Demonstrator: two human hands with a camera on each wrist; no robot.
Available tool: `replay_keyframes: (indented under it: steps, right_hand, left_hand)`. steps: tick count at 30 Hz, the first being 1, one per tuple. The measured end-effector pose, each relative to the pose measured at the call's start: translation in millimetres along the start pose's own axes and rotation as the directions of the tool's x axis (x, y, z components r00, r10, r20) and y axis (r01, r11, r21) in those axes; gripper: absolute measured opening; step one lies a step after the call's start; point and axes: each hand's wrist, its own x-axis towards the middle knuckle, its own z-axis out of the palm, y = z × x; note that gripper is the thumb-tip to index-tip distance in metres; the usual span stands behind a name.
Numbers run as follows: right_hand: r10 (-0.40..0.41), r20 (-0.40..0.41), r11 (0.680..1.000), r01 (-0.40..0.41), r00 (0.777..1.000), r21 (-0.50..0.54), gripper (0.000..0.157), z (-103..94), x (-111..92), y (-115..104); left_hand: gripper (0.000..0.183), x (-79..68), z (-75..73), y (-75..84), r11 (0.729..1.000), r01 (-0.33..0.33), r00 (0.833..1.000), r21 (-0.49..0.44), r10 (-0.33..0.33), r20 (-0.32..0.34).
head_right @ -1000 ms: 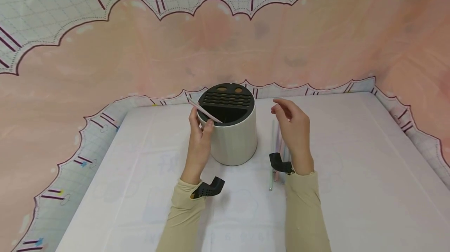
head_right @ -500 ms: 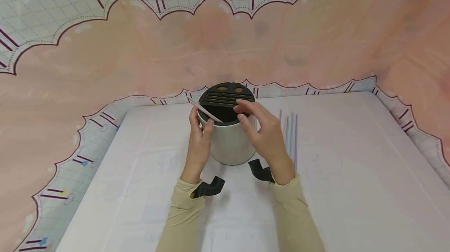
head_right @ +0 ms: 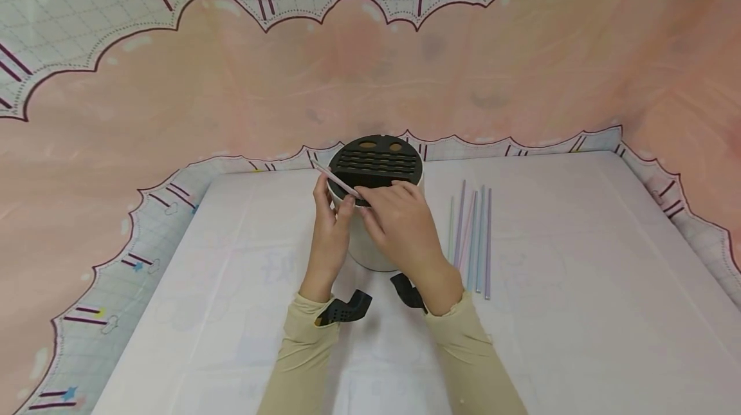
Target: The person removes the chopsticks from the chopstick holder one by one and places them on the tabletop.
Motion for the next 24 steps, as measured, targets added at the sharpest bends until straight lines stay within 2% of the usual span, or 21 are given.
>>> replay_keyframes:
  steps: [5, 12, 18, 24]
  right_hand:
    - [0.092, -0.065, 0.995, -0.088, 0.994, 0.054, 0.022, 0.6, 1.4, 0.2]
    - [0.247, -0.189, 0.962, -0.217, 0.95, 0.165, 0.017, -1.1, 2.7, 0.8]
    - [0.297, -0.284, 0.93, -0.208, 0.912, 0.303, 0.016, -8.7, 3.8, 8.1]
    - [0.389, -0.365, 0.852, -0.18, 0.846, 0.491, 0.015, -25.1, 5.7, 15.3]
  left_hand:
    - [0.065, 1.1, 0.6, 1.5, 1.0, 0.007, 1.0, 0.015, -0.007, -0.011]
    - [0.065, 3.2, 2.8, 2.6, 1.0, 0.022, 0.999, 0.019, -0.021, -0.031]
    - [0.064, 4.8, 5.1, 3.5, 0.999, 0.026, 0.999, 0.033, -0.024, -0.042]
    - [0.062, 6.3, 6.7, 4.6, 0.999, 0.029, 0.998, 0.034, -0.027, -0.05]
